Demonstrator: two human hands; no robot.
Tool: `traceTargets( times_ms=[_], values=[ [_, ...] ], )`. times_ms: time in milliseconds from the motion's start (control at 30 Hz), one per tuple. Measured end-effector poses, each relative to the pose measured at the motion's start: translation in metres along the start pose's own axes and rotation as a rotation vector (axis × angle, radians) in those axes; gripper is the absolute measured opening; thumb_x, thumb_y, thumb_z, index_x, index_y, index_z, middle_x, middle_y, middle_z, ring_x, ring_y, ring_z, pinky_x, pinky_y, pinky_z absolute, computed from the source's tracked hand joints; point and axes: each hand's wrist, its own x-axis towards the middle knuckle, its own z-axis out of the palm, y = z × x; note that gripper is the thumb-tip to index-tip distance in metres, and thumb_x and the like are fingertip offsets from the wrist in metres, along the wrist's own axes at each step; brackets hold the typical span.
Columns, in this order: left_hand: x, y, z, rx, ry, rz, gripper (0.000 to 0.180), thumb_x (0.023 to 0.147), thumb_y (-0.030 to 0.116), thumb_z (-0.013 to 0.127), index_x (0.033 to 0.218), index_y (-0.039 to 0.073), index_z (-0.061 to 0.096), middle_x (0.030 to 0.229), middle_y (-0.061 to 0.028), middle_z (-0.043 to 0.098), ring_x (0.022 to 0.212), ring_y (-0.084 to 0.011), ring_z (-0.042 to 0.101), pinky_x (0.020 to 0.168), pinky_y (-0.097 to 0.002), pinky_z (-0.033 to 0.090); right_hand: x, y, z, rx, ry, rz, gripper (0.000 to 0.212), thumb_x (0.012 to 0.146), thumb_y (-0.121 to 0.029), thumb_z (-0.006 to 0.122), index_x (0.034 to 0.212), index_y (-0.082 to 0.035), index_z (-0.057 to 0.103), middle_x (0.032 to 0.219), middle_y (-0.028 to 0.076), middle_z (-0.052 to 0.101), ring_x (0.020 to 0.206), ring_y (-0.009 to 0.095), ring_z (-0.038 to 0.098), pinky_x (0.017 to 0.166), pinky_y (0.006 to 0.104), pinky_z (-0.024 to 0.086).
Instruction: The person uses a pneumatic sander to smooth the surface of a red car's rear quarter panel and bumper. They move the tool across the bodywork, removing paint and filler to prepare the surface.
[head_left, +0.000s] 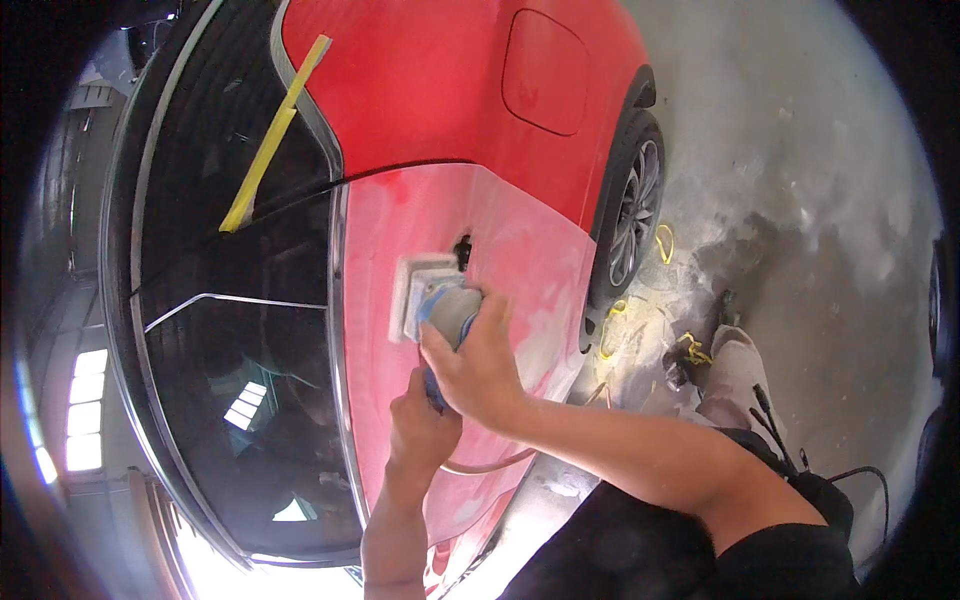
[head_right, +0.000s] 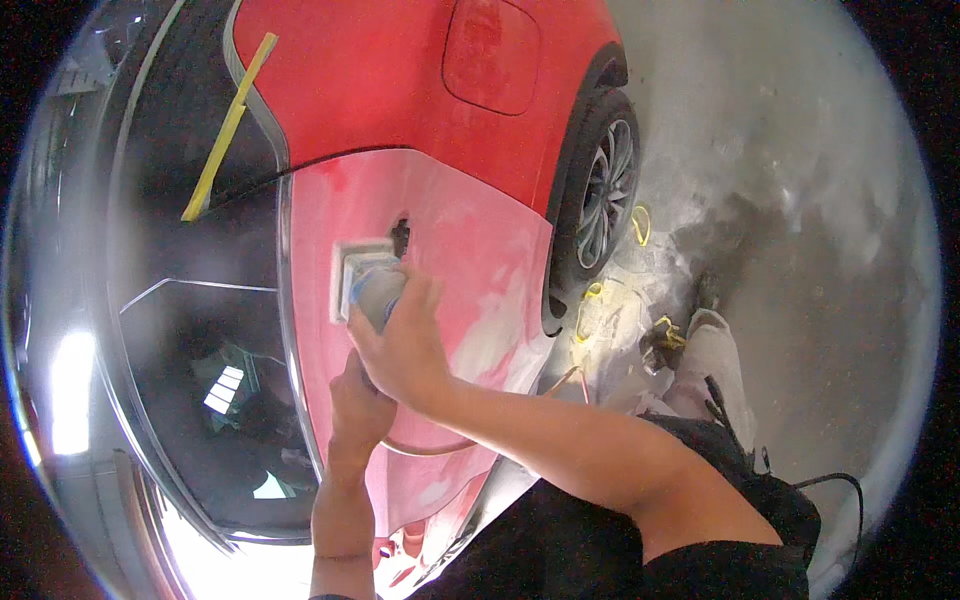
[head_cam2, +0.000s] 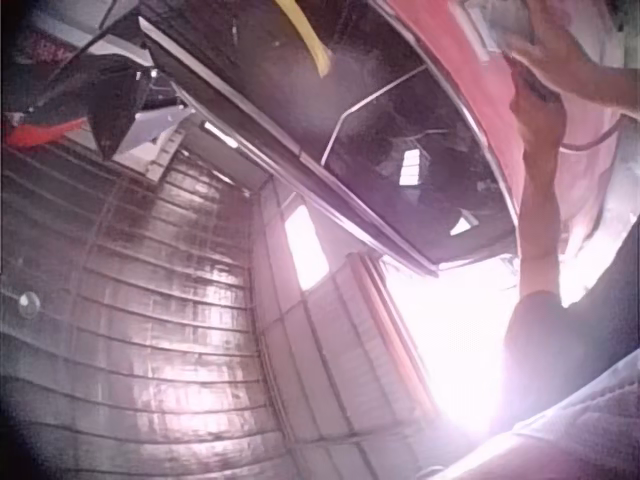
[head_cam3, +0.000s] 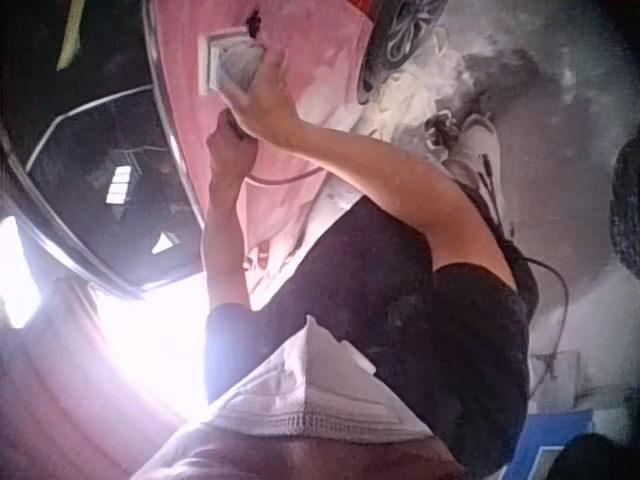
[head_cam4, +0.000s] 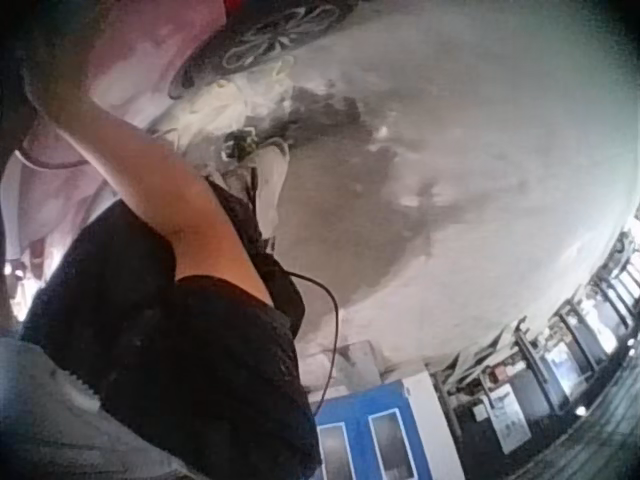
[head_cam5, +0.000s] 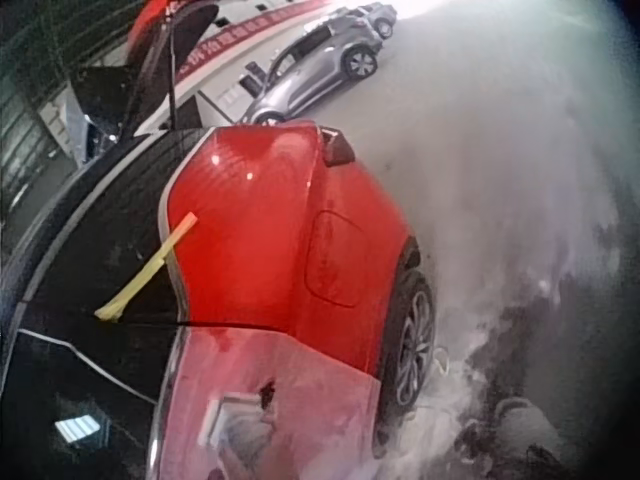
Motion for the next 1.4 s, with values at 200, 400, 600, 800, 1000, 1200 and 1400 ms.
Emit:
traceTargets(
  times_ms=[200,400,600,800,1000,1200,1400],
  values=[
    [0.003,-0.001,0.0,0.131,-0.052,-0.046,0.027,0.083,0.015,0.07,0.099,-0.002,0.057,0.079,-0.0246,0.068,0.082,-0.0393,0.07,0.064,-0.0394,0.052,-0.001,0.014,0.001,-0.038,-0.004,0.001,0.066,0.086,-0.024,0.069,0.128,0.008,0.03,0.119,0.028,0.039,0.107,0.042,0.05,0.092,0.0463,0.043],
    [-0.001,-0.015,0.002,0.079,-0.02,0.005,0.03,0.083,0.012,0.071,0.106,-0.003,0.057,0.08,-0.0241,0.069,0.084,-0.0356,0.072,0.065,-0.0357,0.053,-0.004,0.009,0.004,-0.049,-0.052,0.01,0.068,0.085,-0.025,0.07,0.128,0.008,0.029,0.119,0.029,0.038,0.107,0.044,0.05,0.091,0.0468,0.043],
    [0.003,-0.014,0.0,0.031,0.006,0.073,0.033,0.083,0.012,0.071,0.107,-0.002,0.054,0.079,-0.0236,0.068,0.082,-0.0382,0.07,0.063,-0.0395,0.053,0.002,0.005,0.007,-0.101,-0.017,-0.06,0.069,0.084,-0.024,0.071,0.13,0.006,0.028,0.118,0.03,0.036,0.104,0.048,0.049,0.088,0.0512,0.044],
    [-0.011,-0.019,-0.007,0.025,0.012,0.036,0.029,0.082,0.013,0.07,0.099,0.001,0.051,0.069,-0.0219,0.064,0.073,-0.0446,0.066,0.057,-0.047,0.051,-0.011,0.006,0.014,-0.078,-0.077,-0.026,0.069,0.084,-0.024,0.071,0.13,0.006,0.028,0.115,0.029,0.038,0.104,0.046,0.05,0.088,0.05,0.044],
    [0.008,-0.003,-0.009,0.042,-0.048,0.022,0.037,0.085,0.017,0.069,0.114,-0.002,0.055,0.085,-0.0238,0.07,0.088,-0.0366,0.071,0.067,-0.0361,0.053,0.009,-0.005,0.007,-0.024,-0.006,-0.071,0.068,0.083,-0.021,0.072,0.129,0.005,0.029,0.116,0.03,0.037,0.104,0.046,0.049,0.09,0.0504,0.042],
    [0.009,-0.006,-0.004,0.006,0.007,0.074,0.031,0.084,0.016,0.071,0.105,-0.003,0.058,0.083,-0.0243,0.069,0.086,-0.0365,0.071,0.067,-0.0363,0.053,0.007,0.001,0.007,-0.095,0.017,-0.106,0.065,0.085,-0.023,0.071,0.127,0.005,0.03,0.118,0.028,0.04,0.105,0.041,0.052,0.09,0.0457,0.044],
    [0.017,0.013,-0.007,0.035,-0.025,0.012,0.032,0.084,0.016,0.07,0.106,-0.004,0.058,0.084,-0.0246,0.07,0.089,-0.0373,0.07,0.069,-0.0378,0.054,0.018,-0.009,0.0,-0.053,0.036,-0.056,0.065,0.085,-0.024,0.071,0.127,0.006,0.031,0.119,0.028,0.039,0.108,0.04,0.05,0.093,0.0448,0.043]
  ],
)
